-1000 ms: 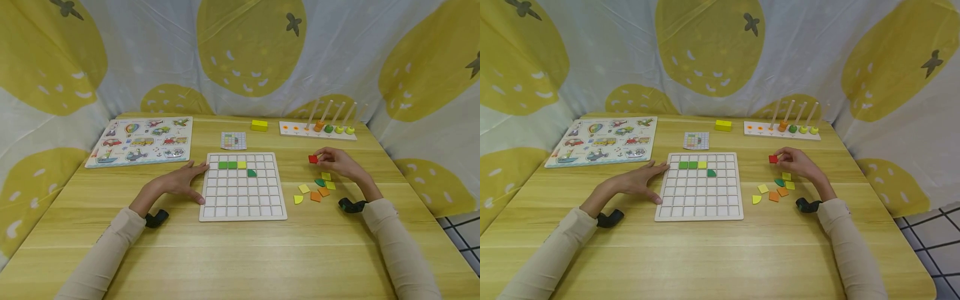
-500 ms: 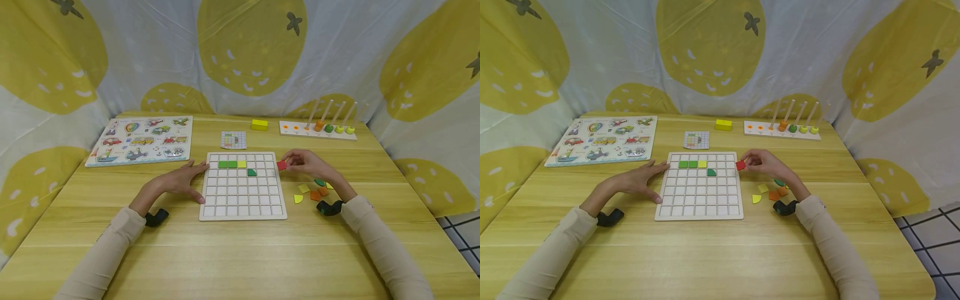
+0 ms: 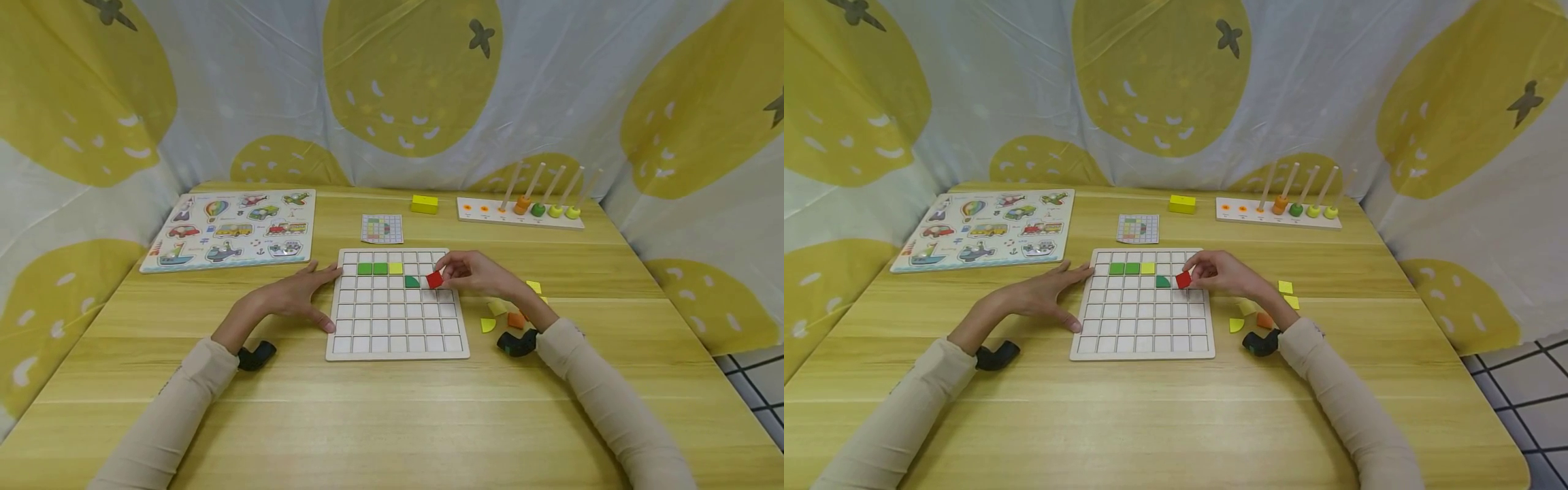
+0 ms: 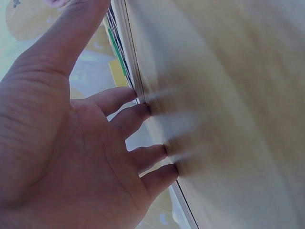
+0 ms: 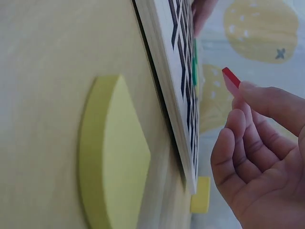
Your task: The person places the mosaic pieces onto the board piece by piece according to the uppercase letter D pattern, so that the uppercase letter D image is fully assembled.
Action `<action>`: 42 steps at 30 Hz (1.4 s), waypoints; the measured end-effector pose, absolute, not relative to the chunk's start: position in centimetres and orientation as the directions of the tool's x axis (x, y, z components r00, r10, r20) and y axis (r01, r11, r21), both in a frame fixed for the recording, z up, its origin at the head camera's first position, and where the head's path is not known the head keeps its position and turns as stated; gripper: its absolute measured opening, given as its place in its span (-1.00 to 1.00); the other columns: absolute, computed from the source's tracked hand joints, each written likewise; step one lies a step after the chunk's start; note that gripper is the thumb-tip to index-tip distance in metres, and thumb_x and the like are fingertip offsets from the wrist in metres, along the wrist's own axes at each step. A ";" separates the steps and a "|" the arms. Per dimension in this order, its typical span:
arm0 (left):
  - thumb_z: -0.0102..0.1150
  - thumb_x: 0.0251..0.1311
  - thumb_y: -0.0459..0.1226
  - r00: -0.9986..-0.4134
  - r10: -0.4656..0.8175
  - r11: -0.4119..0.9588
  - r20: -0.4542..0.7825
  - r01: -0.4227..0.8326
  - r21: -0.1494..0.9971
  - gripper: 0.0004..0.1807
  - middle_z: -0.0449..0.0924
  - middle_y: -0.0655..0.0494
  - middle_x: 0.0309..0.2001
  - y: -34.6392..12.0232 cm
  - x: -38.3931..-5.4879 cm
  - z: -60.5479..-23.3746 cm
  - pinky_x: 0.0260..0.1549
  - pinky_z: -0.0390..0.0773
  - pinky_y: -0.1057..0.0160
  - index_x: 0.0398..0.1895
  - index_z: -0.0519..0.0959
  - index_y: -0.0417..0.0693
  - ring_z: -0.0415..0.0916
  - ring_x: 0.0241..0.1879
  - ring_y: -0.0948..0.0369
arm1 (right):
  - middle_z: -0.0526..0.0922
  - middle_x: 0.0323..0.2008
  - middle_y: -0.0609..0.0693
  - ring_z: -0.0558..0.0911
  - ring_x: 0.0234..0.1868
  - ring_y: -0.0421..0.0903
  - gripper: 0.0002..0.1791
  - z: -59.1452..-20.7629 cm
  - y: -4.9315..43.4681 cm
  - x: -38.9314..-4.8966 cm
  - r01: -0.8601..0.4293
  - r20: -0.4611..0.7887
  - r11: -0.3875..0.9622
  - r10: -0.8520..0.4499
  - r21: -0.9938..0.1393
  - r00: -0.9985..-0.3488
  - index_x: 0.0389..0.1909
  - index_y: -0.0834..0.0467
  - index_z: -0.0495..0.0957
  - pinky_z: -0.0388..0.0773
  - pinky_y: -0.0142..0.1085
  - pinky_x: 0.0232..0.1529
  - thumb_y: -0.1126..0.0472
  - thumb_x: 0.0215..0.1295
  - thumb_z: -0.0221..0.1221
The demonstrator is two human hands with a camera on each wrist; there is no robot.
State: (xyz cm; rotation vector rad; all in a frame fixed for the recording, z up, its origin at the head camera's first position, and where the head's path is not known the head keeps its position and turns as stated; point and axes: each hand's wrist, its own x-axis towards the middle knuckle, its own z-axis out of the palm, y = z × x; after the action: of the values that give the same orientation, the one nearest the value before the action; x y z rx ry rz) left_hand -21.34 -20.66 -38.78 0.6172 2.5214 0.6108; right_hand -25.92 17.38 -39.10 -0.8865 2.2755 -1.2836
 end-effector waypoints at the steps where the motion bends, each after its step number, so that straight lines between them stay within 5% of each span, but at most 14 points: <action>1: 0.46 -0.21 0.19 -0.788 0.517 0.800 -0.333 0.307 0.515 0.28 -0.22 -0.05 0.54 -20.7 -21.3 -38.8 0.30 -0.15 -0.34 0.53 -0.06 0.00 -0.50 0.47 -0.21 | 0.59 -0.33 0.16 0.53 -0.35 -0.11 -0.71 -39.2 17.2 -25.9 -0.334 -0.026 0.383 -0.689 -0.861 -0.724 -0.03 0.30 0.52 0.50 -0.41 -0.28 0.38 0.22 0.25; 13: 0.44 -0.21 0.20 -0.788 0.523 0.797 -0.324 0.318 0.514 0.28 -0.21 -0.07 0.53 -20.6 -21.3 -38.7 0.29 -0.13 -0.35 0.53 -0.05 -0.02 -0.49 0.47 -0.23 | 0.61 -0.33 0.17 0.53 -0.34 -0.05 -0.73 -39.3 15.0 -25.3 -0.301 -0.089 0.391 -0.725 -0.870 -0.683 -0.04 0.34 0.51 0.50 -0.39 -0.28 0.41 0.24 0.21; 42: 0.45 -0.23 0.21 -0.789 0.521 0.797 -0.326 0.313 0.516 0.29 -0.22 -0.06 0.53 -20.7 -21.3 -38.6 0.30 -0.15 -0.35 0.54 -0.06 0.00 -0.50 0.47 -0.21 | 0.54 -0.47 -0.04 0.46 -0.46 -0.18 -0.77 -40.2 13.1 -24.8 -0.422 -0.062 0.516 -0.684 -0.745 -0.727 -0.15 0.26 0.56 0.44 -0.39 -0.35 0.31 0.18 0.30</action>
State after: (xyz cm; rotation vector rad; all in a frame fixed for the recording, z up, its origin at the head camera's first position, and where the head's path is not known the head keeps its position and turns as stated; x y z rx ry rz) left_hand -21.28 -20.65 -38.65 0.6237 2.5253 0.6134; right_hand -24.84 13.08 -40.23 -0.9183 2.4126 -1.0463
